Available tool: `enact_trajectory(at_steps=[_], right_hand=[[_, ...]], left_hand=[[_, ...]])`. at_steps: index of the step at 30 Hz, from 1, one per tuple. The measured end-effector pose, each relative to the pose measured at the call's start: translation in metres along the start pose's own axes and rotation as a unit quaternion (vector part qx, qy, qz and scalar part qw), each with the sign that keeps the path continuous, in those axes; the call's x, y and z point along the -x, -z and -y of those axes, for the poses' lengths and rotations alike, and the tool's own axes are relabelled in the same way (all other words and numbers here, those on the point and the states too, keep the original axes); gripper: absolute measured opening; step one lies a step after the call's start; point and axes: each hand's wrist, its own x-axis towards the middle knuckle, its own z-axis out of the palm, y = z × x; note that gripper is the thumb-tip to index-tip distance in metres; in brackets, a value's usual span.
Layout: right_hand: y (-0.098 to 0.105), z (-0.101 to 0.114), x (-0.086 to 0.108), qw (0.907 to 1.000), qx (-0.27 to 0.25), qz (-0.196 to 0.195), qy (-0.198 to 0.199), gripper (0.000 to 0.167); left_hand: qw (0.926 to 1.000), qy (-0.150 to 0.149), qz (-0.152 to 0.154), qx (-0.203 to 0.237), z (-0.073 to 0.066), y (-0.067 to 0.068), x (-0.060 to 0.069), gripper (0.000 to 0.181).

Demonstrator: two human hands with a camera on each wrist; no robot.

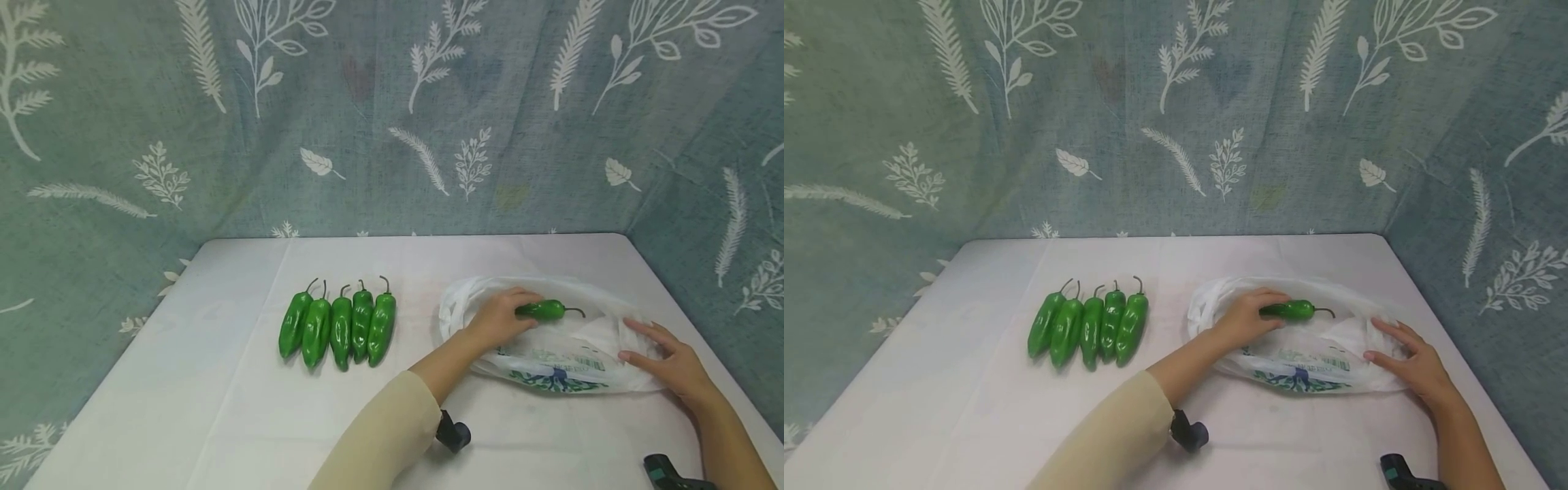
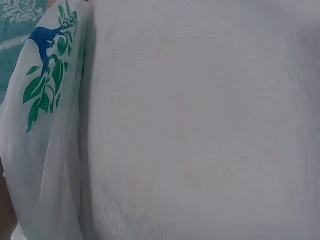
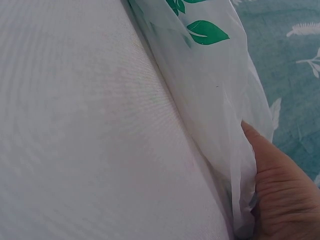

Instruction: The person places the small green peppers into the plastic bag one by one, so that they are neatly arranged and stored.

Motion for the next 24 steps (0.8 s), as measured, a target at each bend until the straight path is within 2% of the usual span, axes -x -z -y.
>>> enact_trajectory(at_steps=[7,15,17,21,24], right_hand=[[-0.001,-0.002,0.0,1.0,0.004,-0.001,-0.007,0.073],[0.0,-0.003,0.0,0.9999,0.01,0.0,-0.002,0.074],[0.001,-0.003,0.0,0.9999,0.011,-0.001,0.0,0.073],[0.001,-0.003,0.0,0.9999,0.01,-0.002,0.006,0.073],[0.0,-0.002,-0.001,0.9999,0.01,-0.003,0.009,0.073]], left_hand=[[0.9986,-0.01,-0.011,0.05,0.001,0.01,0.007,0.052],[0.9909,-0.049,-0.053,0.114,0.004,0.02,0.021,0.056],[0.9868,-0.067,-0.067,0.132,0.006,0.021,0.025,0.059],[0.9735,-0.111,-0.098,0.174,0.011,0.023,0.032,0.065],[0.9656,-0.128,-0.113,0.196,0.014,0.025,0.037,0.07]])
